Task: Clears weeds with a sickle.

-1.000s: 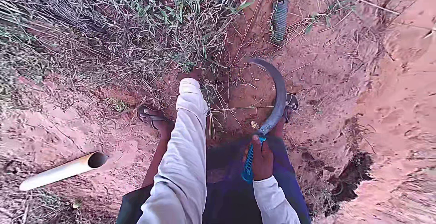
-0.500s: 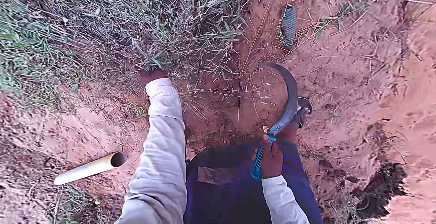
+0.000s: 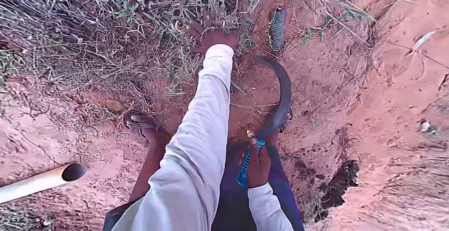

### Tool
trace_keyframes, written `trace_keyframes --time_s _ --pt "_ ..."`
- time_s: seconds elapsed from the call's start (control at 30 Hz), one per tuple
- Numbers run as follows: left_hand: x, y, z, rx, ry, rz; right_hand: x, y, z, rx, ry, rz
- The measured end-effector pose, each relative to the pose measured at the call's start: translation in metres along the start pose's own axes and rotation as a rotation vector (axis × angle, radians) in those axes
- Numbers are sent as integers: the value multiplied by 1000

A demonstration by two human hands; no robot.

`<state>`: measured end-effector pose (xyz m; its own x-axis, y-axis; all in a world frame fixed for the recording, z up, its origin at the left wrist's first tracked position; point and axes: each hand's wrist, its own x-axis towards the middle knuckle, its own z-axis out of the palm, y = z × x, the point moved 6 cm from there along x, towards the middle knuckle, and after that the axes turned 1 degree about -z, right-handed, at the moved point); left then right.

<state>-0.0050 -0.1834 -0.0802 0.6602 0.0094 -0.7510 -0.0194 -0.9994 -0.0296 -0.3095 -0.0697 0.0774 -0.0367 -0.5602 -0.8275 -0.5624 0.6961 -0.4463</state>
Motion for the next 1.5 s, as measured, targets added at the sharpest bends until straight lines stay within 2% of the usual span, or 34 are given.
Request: trace_keyframes --time_s 0.13,0.37,0.5,0.63,0.83,1.1,1.2,1.37,1.5 --pt "38 2 61 153 2 -80 2 -1 -3 55 7 28" --pt "63 -17 86 136 143 -181 1 -1 0 83 -40 41" --pt "54 -34 63 23 43 -213 1 -4 -2 66 -56 62" --pt "31 -38 -5 -43 -28 -121 2 -6 -2 17 -59 40" --pt "32 -31 -58 -63 -35 -22 3 -4 2 -30 -46 -5" --pt "32 -34 -58 161 -194 79 6 2 1 -178 -14 -98" --pt "20 -37 -49 134 -233 87 6 2 2 -199 -19 -103" --pt "-22 -75 -19 92 -290 83 8 -7 4 -225 7 -144" --pt "-44 -123 -17 102 -356 27 9 -14 6 -262 22 -179"
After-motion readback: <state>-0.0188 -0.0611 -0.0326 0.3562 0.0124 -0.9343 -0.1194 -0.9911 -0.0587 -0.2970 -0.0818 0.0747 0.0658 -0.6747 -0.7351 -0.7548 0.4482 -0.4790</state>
